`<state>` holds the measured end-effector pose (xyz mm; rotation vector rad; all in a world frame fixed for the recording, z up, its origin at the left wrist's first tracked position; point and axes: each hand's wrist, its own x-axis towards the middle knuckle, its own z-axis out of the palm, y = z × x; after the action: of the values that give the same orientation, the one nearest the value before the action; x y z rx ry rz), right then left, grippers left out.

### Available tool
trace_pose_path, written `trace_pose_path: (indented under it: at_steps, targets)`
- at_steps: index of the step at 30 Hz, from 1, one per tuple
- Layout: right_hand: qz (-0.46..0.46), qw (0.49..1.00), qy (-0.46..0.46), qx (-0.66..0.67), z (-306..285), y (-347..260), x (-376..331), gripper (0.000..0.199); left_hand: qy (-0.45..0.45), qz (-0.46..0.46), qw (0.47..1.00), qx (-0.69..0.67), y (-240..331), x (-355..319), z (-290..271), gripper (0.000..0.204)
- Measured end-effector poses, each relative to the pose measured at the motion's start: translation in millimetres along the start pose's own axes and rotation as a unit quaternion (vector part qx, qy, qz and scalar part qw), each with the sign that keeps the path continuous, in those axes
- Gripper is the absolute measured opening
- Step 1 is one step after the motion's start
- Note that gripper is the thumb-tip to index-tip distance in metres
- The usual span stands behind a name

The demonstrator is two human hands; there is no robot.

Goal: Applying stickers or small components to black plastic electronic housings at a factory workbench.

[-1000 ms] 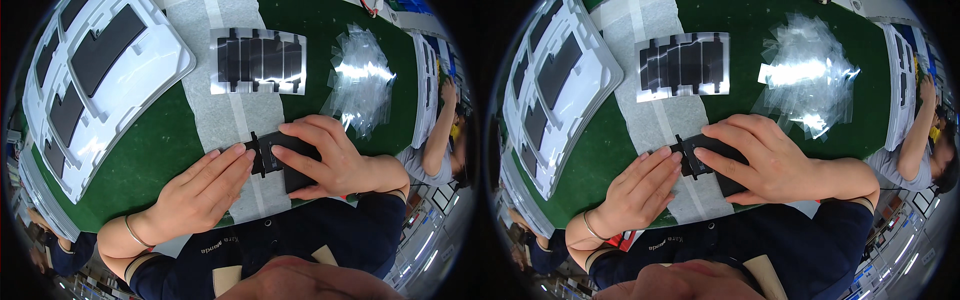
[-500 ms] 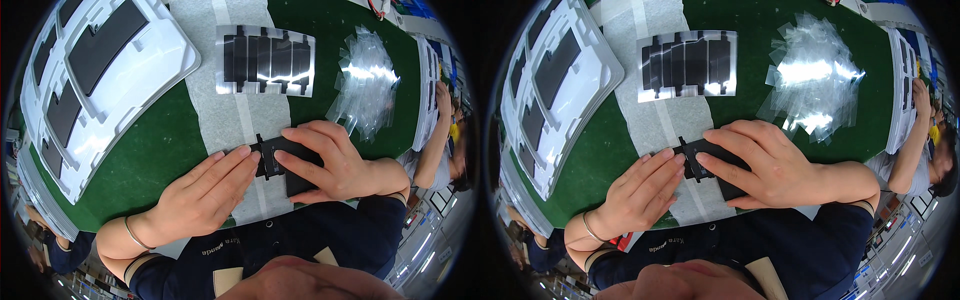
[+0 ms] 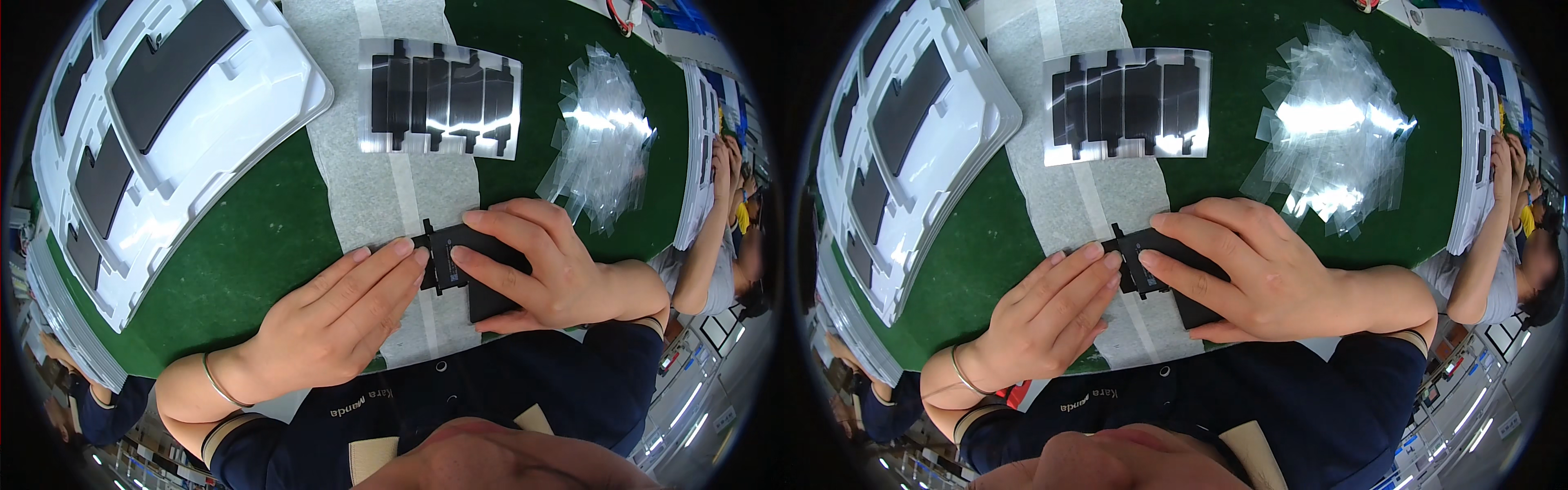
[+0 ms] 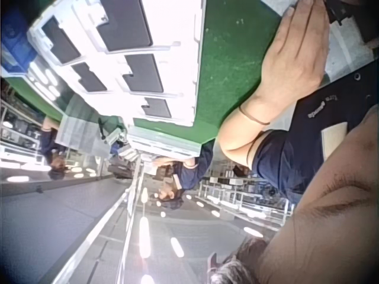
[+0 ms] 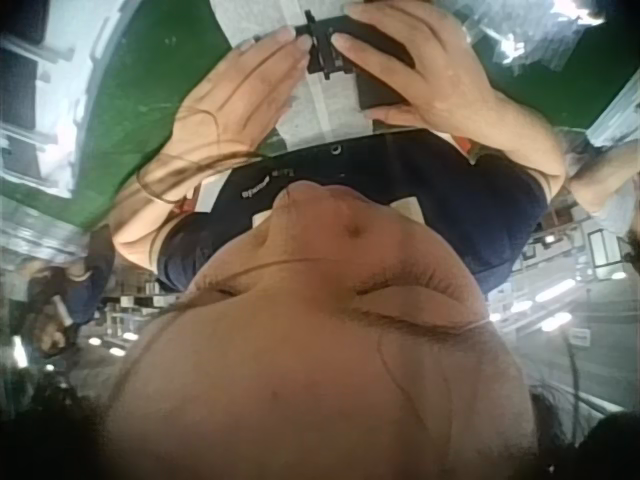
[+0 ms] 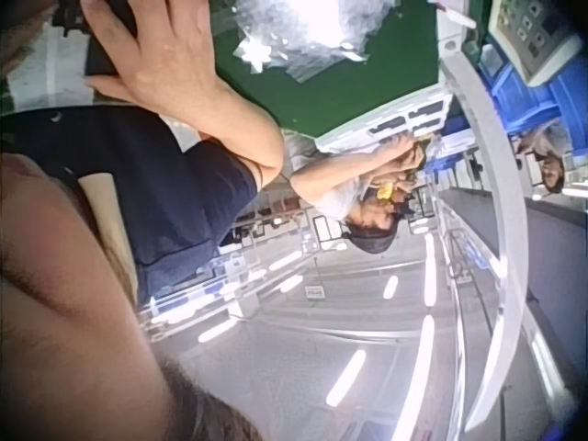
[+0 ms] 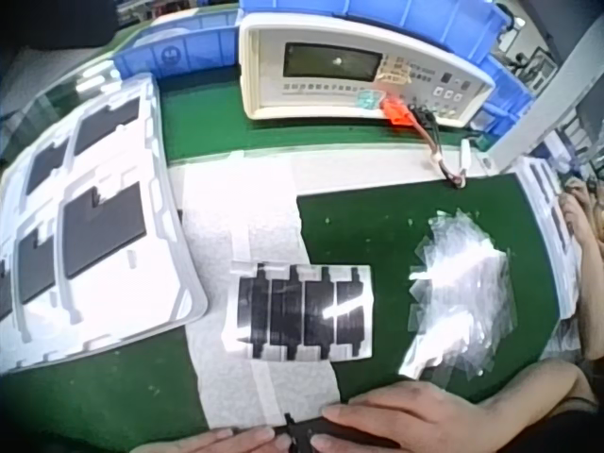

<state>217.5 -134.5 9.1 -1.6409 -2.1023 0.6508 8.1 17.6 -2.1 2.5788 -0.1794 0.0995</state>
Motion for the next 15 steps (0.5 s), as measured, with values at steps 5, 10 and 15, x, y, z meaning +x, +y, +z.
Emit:
trace_pose_path:
  at_steps: [5, 10, 15]
  targets:
    - [-0.001, 1.000, -0.004, -0.006, -0.6, -0.2, 0.4, 0.083, 0.002, 0.000, 1.000, 0.000, -0.1, 0.0, 0.1, 0.045]
    - [-0.001, 1.000, -0.003, -0.003, -0.6, 0.2, 0.2, 0.082, 0.001, 0.000, 1.000, -0.001, -0.1, 0.2, -0.3, 0.045]
    - [-0.003, 1.000, -0.002, -0.001, -0.7, 0.9, 0.8, 0.081, 0.004, -0.002, 1.000, -0.001, 0.4, 0.2, -0.3, 0.045]
